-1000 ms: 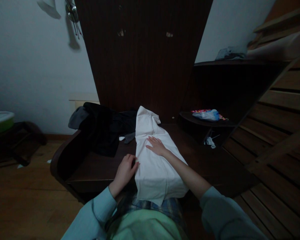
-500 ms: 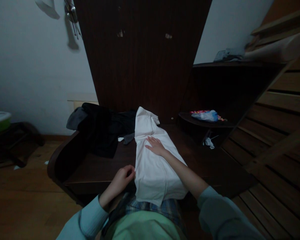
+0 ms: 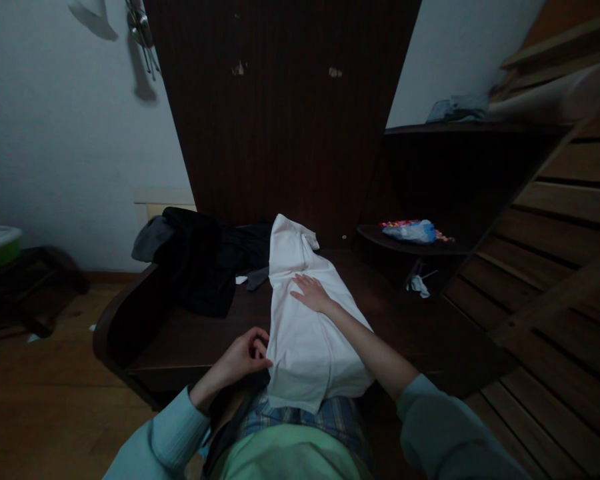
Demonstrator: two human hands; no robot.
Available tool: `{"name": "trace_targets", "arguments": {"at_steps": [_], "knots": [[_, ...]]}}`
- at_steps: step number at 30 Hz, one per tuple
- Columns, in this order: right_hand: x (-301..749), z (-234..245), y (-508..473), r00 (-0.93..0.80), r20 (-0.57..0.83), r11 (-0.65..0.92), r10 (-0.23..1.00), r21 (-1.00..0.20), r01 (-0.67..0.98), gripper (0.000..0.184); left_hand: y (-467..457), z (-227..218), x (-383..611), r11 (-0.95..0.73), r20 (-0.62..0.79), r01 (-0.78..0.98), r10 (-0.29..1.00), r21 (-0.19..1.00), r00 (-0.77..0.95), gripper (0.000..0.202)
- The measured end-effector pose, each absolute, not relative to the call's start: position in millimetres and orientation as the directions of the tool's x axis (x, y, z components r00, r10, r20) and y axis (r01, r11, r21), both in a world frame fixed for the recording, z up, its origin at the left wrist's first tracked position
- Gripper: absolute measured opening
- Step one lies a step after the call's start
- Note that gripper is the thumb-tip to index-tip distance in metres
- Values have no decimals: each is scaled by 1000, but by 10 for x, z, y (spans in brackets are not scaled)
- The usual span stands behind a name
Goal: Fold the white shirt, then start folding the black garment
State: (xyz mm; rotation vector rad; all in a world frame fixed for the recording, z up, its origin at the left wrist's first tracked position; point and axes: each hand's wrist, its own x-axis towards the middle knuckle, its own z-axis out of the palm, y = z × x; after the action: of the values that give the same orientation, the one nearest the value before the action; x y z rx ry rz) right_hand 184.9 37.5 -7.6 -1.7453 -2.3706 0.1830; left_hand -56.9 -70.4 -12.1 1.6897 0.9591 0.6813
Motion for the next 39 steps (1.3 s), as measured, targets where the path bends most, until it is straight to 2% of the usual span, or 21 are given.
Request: {"name": "trace_targets", "arguments": {"at_steps": [10, 16, 21, 25, 29, 31, 33, 36, 39], "knots": [[1859, -94, 395, -293, 83, 304, 953, -213, 929, 59, -715, -94, -564, -142, -7, 256, 863, 956, 506, 27], [1860, -78, 383, -293, 85, 305, 952, -209, 929, 59, -723, -42, -563, -188, -19, 333, 848, 924, 530, 44], [1841, -74, 364, -291, 84, 302, 953, -217, 928, 58, -729, -24, -582, -140, -67, 322, 830, 936, 554, 45], [1857, -78, 388, -275, 139, 306, 951, -319, 897, 57, -719, 42, -639, -187, -46, 320, 798, 929, 601, 40], [2004, -40, 422, -41, 302, 212, 952, -562, 799, 53, -651, 201, -608, -394, 160, 464, 870, 793, 466, 34], [2105, -14, 372, 71, 329, 157, 942, -616, 772, 52, -615, 266, -517, -501, 249, 519, 841, 692, 480, 32], [2191, 0, 235, 55, 336, 164, 940, -589, 791, 51, -595, 275, -396, -624, 278, 538, 759, 567, 588, 33], [2264, -11, -106, -184, 303, 310, 935, -447, 839, 54, -606, 207, -248, -727, 262, 597, 683, 340, 682, 37], [2281, -32, -456, -374, 144, 401, 916, -335, 853, 60, -635, 196, -201, -738, 224, 631, 674, 238, 704, 36]]}}
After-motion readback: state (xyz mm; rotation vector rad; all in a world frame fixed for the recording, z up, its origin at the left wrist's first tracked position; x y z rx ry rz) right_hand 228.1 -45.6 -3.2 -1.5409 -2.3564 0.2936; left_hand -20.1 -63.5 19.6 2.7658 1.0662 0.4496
